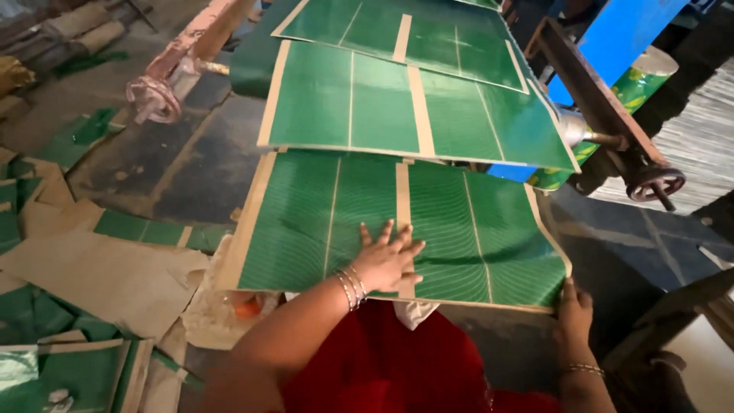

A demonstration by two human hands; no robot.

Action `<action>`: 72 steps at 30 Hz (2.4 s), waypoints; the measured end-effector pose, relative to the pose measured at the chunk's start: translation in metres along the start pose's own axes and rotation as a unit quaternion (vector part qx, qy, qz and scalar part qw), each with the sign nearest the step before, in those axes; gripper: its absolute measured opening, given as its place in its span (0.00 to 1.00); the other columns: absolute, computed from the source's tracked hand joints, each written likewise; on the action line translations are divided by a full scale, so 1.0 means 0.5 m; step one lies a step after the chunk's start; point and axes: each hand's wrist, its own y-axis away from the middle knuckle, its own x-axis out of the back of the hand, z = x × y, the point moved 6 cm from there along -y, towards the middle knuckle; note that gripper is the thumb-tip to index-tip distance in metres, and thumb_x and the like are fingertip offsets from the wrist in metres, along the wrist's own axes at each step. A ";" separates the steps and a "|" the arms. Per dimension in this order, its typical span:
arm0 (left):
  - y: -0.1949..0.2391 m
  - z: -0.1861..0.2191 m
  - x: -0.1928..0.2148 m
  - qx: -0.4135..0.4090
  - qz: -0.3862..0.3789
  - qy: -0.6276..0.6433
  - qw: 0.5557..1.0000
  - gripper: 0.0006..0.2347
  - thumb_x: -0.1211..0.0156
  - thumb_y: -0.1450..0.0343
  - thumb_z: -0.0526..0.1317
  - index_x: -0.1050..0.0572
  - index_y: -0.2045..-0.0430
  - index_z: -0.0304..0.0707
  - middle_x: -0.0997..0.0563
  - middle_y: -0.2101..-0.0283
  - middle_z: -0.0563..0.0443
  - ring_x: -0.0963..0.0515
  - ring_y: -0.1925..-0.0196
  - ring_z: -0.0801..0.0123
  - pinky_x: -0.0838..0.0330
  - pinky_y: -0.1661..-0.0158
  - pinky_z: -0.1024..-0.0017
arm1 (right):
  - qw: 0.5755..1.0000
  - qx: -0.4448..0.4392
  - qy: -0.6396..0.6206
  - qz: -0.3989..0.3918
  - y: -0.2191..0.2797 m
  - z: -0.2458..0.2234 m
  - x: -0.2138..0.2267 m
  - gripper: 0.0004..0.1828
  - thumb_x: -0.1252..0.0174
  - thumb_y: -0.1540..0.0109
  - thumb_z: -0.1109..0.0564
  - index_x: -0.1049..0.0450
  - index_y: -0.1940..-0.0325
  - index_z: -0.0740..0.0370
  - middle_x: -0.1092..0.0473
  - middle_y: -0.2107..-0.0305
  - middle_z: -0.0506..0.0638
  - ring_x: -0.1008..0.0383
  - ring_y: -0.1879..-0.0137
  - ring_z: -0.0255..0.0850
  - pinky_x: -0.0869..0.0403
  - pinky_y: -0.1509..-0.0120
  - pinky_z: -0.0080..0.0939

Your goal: Stacking green patterned rectangular sheets coming off a conveyor belt machine in a workshop.

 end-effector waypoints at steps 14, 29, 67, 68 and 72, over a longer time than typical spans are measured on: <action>0.209 -0.210 -0.160 -0.002 0.268 -0.031 0.963 0.33 0.53 0.27 0.64 0.41 0.32 0.42 0.43 0.27 0.37 0.44 0.26 0.48 0.65 0.32 0.33 | 0.948 0.065 0.290 -0.116 0.014 -0.008 -0.045 0.39 0.55 0.32 0.32 0.41 0.22 0.55 0.35 0.35 0.65 0.36 0.30 0.64 0.36 0.30 0.58; 0.275 -0.647 -0.404 0.356 0.594 0.436 0.575 0.13 0.37 0.28 0.42 0.29 0.59 0.31 0.24 0.65 0.47 0.24 0.65 0.63 0.26 0.60 0.61 | 0.964 -0.139 -0.193 -0.120 0.133 -0.162 -0.022 0.23 0.49 0.31 0.39 0.24 0.43 0.56 0.27 0.44 0.50 0.26 0.44 0.40 0.28 0.42 0.44; 0.260 -0.568 -0.324 0.216 0.536 0.777 0.250 0.33 0.54 0.29 0.64 0.39 0.32 0.47 0.28 0.36 0.44 0.27 0.41 0.58 0.29 0.46 0.58 | 0.997 0.009 -0.074 -0.024 0.037 -0.026 -0.016 0.35 0.50 0.25 0.33 0.28 0.40 0.72 0.26 0.47 0.63 0.32 0.48 0.46 0.32 0.42 0.48; 0.272 -0.557 -0.308 0.215 0.537 0.776 0.250 0.33 0.54 0.29 0.64 0.39 0.32 0.47 0.28 0.36 0.44 0.27 0.41 0.58 0.29 0.46 0.58 | 0.997 0.010 -0.075 -0.025 0.047 -0.041 -0.019 0.35 0.50 0.25 0.33 0.28 0.40 0.72 0.26 0.47 0.63 0.32 0.48 0.46 0.32 0.42 0.48; 0.241 -0.587 -0.330 0.141 0.536 0.775 0.303 0.26 0.49 0.29 0.54 0.32 0.38 0.40 0.25 0.42 0.46 0.24 0.44 0.61 0.28 0.46 0.61 | 0.992 -0.023 -0.114 -0.057 0.058 -0.054 -0.031 0.31 0.46 0.28 0.38 0.30 0.39 0.69 0.29 0.48 0.57 0.29 0.46 0.41 0.30 0.42 0.43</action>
